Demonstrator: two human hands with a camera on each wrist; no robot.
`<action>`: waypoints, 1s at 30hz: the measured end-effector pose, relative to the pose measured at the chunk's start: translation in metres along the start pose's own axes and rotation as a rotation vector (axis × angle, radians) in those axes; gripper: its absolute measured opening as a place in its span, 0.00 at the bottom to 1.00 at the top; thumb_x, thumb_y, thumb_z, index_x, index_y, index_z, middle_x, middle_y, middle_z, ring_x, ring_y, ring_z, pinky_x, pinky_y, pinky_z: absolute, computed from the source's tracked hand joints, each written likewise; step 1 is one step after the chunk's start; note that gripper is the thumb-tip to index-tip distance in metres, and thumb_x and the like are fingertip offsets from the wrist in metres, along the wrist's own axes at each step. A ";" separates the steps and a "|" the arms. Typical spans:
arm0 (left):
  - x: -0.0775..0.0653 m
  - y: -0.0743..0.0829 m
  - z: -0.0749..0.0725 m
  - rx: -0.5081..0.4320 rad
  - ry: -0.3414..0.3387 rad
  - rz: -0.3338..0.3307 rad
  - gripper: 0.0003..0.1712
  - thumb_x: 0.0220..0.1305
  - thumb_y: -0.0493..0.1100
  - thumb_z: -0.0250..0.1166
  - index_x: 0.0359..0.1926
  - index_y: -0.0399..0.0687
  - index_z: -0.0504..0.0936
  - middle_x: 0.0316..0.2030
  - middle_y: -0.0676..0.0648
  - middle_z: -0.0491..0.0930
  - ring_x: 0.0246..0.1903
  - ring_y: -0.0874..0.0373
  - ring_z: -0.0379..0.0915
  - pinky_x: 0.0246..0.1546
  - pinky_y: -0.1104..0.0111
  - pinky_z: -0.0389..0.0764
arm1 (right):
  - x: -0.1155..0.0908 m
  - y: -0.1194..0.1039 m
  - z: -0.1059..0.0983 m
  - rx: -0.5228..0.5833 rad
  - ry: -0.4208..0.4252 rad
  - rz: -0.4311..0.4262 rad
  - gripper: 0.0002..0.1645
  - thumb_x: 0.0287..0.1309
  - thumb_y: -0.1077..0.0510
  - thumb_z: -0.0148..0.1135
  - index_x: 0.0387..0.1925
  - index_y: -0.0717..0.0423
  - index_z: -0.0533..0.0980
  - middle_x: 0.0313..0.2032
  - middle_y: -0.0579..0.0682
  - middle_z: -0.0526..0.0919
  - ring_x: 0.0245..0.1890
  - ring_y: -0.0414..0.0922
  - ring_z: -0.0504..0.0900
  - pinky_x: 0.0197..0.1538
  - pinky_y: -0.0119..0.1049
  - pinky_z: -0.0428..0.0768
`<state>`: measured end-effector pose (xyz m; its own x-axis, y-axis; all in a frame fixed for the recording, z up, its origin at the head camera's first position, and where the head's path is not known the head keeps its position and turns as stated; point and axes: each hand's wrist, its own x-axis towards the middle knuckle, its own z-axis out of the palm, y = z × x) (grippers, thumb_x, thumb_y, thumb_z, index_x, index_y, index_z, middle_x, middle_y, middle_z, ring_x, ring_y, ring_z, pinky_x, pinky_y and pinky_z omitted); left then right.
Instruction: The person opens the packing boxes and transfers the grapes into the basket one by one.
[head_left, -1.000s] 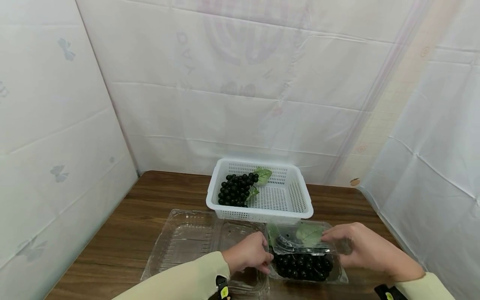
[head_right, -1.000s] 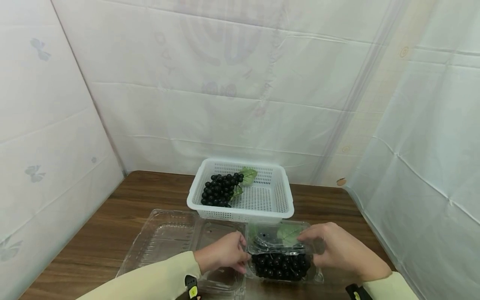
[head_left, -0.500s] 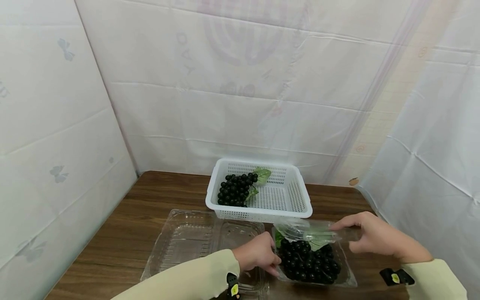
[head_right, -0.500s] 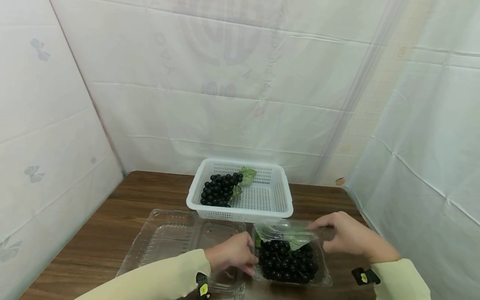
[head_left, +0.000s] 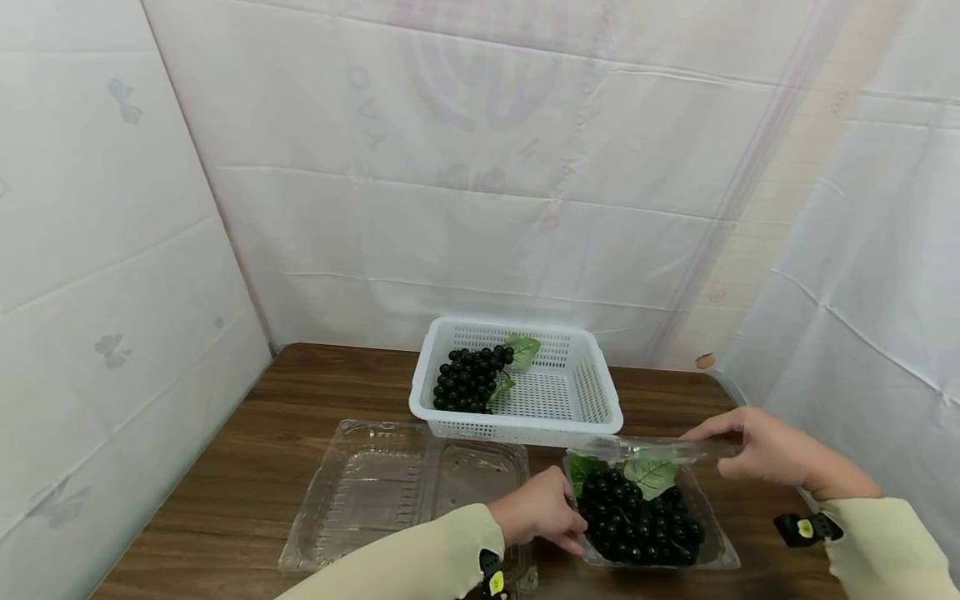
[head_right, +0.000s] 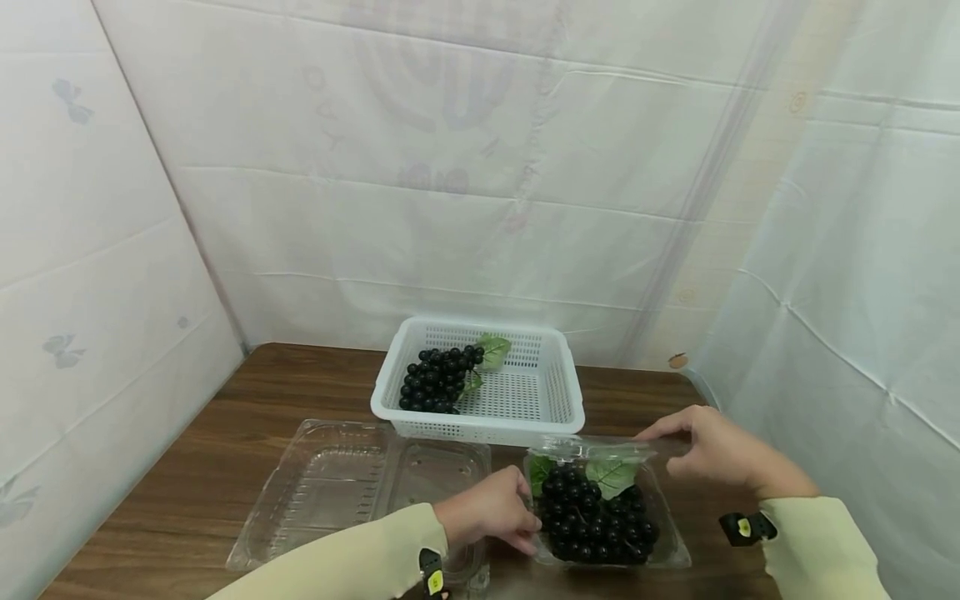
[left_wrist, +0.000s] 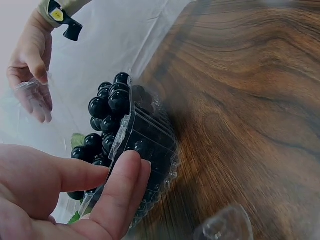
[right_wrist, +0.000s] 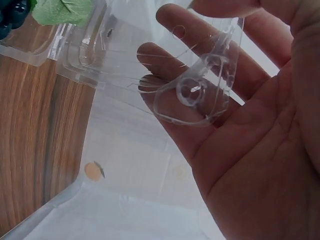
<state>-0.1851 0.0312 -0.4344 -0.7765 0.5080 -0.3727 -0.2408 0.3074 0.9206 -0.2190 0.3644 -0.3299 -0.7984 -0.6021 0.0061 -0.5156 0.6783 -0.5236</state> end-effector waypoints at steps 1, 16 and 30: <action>0.001 0.001 0.002 0.000 -0.005 0.003 0.17 0.62 0.25 0.67 0.52 0.31 0.75 0.31 0.34 0.85 0.32 0.42 0.88 0.35 0.57 0.90 | -0.001 0.002 -0.002 0.001 0.000 -0.013 0.33 0.45 0.73 0.65 0.53 0.45 0.85 0.49 0.52 0.89 0.16 0.26 0.51 0.19 0.26 0.67; 0.016 0.010 0.031 -0.019 -0.004 0.039 0.11 0.60 0.23 0.67 0.25 0.37 0.78 0.25 0.34 0.85 0.32 0.39 0.88 0.31 0.60 0.90 | -0.013 0.042 -0.031 0.193 -0.032 -0.121 0.30 0.51 0.79 0.63 0.55 0.57 0.84 0.49 0.31 0.87 0.35 0.29 0.80 0.29 0.30 0.80; 0.036 0.014 0.041 0.001 -0.030 0.035 0.04 0.61 0.24 0.66 0.36 0.32 0.80 0.25 0.38 0.84 0.29 0.43 0.88 0.31 0.59 0.90 | -0.028 0.068 -0.042 0.279 0.017 0.081 0.19 0.64 0.70 0.63 0.56 0.60 0.83 0.46 0.36 0.89 0.44 0.34 0.86 0.43 0.28 0.83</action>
<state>-0.1927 0.0867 -0.4401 -0.7665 0.5425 -0.3438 -0.2133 0.2898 0.9330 -0.2450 0.4455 -0.3298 -0.8400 -0.5416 -0.0325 -0.3459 0.5805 -0.7371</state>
